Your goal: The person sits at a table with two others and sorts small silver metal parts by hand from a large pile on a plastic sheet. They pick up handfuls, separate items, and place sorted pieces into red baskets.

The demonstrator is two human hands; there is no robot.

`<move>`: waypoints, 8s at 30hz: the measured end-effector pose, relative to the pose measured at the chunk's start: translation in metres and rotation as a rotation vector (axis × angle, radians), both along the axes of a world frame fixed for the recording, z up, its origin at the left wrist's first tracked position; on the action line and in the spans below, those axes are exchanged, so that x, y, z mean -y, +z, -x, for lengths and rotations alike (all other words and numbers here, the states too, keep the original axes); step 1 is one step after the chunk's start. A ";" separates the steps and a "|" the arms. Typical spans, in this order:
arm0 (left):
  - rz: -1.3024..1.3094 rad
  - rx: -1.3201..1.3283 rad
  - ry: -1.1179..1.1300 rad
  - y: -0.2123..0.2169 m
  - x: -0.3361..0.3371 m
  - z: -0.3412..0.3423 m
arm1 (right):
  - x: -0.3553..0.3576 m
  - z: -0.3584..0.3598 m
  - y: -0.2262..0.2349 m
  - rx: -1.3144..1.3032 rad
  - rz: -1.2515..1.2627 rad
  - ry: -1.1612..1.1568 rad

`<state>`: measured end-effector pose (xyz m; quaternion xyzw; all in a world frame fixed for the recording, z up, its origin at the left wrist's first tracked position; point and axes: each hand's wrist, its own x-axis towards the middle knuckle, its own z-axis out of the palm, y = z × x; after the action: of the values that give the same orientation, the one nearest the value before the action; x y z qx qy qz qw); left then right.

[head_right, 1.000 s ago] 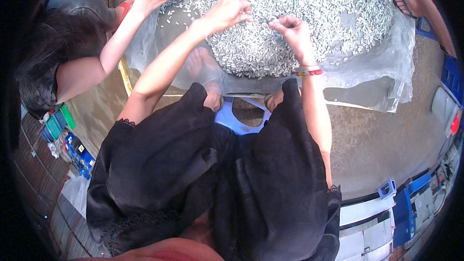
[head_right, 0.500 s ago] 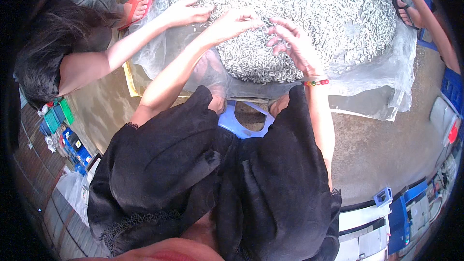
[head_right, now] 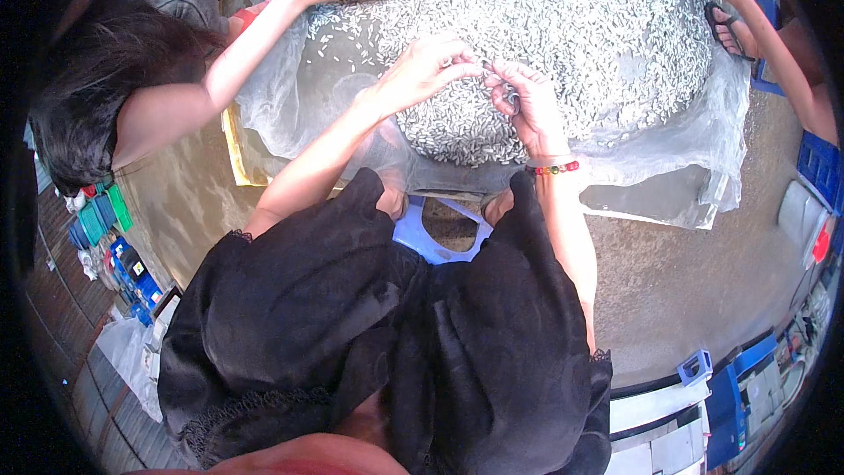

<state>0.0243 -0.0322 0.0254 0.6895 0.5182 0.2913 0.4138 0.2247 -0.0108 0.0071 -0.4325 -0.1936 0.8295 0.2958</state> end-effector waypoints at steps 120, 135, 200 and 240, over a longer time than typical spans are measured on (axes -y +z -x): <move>0.036 -0.519 0.013 -0.038 0.009 0.039 | -0.039 0.063 -0.045 1.234 -1.197 0.750; -0.006 -0.028 0.196 0.004 -0.008 0.056 | -0.016 0.003 0.006 0.325 -0.241 0.147; -0.154 -0.333 -0.030 -0.051 -0.027 -0.031 | -0.007 -0.043 -0.039 -0.642 0.425 -0.467; 0.322 0.690 0.392 0.082 0.012 -0.031 | -0.005 0.026 0.103 -0.041 -0.304 -0.119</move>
<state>0.0552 -0.0437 0.1075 0.3664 0.5096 0.4934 0.6021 0.1988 -0.0054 0.1097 -0.3766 -0.2847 0.7802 0.4103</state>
